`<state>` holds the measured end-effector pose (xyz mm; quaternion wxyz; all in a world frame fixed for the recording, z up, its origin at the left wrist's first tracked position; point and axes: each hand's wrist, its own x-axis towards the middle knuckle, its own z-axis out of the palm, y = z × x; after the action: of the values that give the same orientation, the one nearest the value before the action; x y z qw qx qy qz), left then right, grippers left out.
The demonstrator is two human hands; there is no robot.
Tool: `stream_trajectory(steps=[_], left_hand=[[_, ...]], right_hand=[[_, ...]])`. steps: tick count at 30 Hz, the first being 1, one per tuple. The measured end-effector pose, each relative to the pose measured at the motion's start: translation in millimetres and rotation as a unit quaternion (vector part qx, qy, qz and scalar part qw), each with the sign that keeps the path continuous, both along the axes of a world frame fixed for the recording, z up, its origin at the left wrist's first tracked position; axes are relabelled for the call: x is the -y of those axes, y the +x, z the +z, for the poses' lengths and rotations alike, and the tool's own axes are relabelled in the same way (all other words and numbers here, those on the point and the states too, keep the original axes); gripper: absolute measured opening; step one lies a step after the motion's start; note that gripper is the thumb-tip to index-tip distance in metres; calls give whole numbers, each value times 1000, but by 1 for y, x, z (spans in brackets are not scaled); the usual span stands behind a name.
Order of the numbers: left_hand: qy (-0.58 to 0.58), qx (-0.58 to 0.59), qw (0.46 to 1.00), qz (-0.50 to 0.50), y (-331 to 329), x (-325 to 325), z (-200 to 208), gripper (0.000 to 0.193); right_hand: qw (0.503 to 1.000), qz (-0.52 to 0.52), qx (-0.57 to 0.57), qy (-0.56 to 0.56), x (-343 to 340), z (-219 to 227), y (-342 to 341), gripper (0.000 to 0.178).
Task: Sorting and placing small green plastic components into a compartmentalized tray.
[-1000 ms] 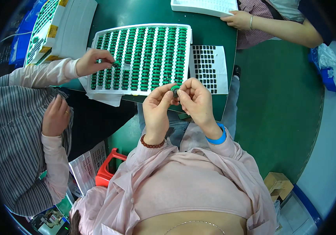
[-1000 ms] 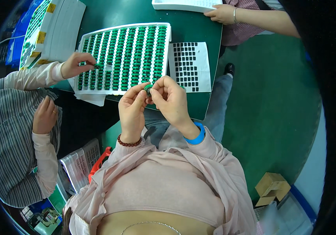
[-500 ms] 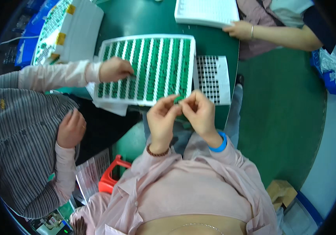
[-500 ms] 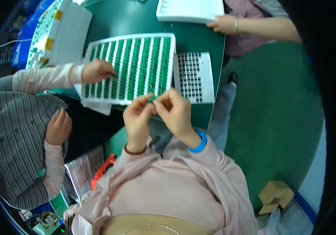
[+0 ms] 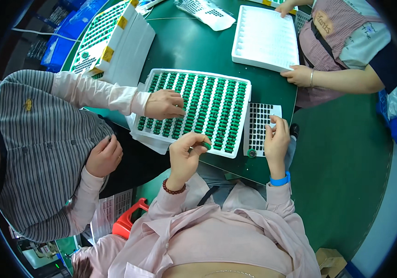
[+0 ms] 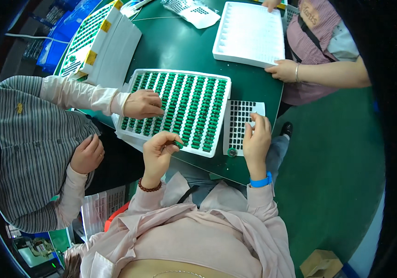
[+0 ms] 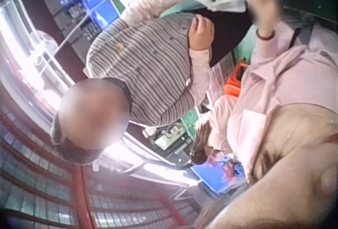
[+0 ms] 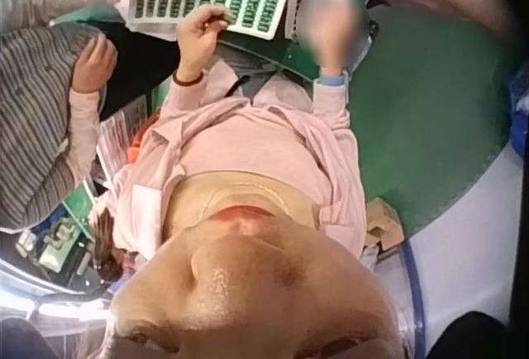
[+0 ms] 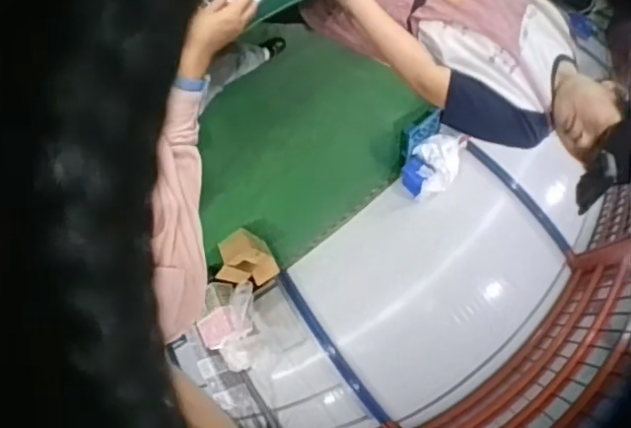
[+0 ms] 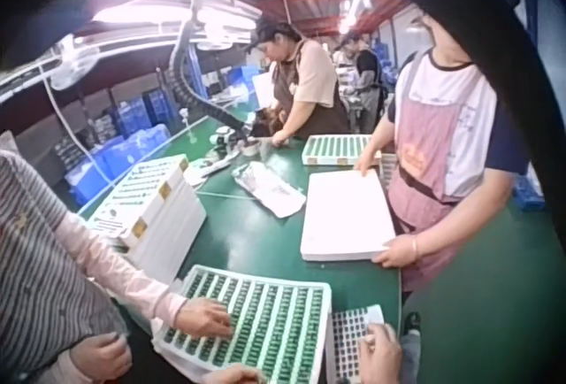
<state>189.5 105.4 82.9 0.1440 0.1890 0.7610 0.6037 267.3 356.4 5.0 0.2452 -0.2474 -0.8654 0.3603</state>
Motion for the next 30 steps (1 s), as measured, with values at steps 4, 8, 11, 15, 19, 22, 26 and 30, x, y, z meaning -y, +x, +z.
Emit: stream_trajectory(steps=[4, 8, 11, 15, 19, 22, 26, 30], left_hand=[[-53, -59, 997, -5, -13, 1, 11, 20], [-79, -130, 988, 15, -29, -3, 23, 22], [-121, -271, 954, 37, -61, -1, 29, 20], [-203, -435, 872, 94, -114, -3, 49, 11], [-287, -422, 853, 107, -169, 11, 42, 4], [-351, -446, 819, 87, -213, 29, -1, 2], [-404, -439, 800, 58, -255, 54, -64, 4], [-397, -430, 808, 65, -267, 54, -79, 6]], right_hand=[[991, 8, 62, 118, 4, -27, 3, 32], [990, 18, 47, 130, 5, -26, 3, 31], [993, 21, 41, 113, 5, -27, 3, 30], [993, 17, 19, 116, 3, -35, 6, 30], [993, 16, -9, 117, 1, -40, 9, 29], [992, 16, -24, 120, 2, -47, 11, 28], [992, 16, -32, 123, 4, -48, 9, 27], [990, 23, -41, 130, 3, -47, 9, 26]])
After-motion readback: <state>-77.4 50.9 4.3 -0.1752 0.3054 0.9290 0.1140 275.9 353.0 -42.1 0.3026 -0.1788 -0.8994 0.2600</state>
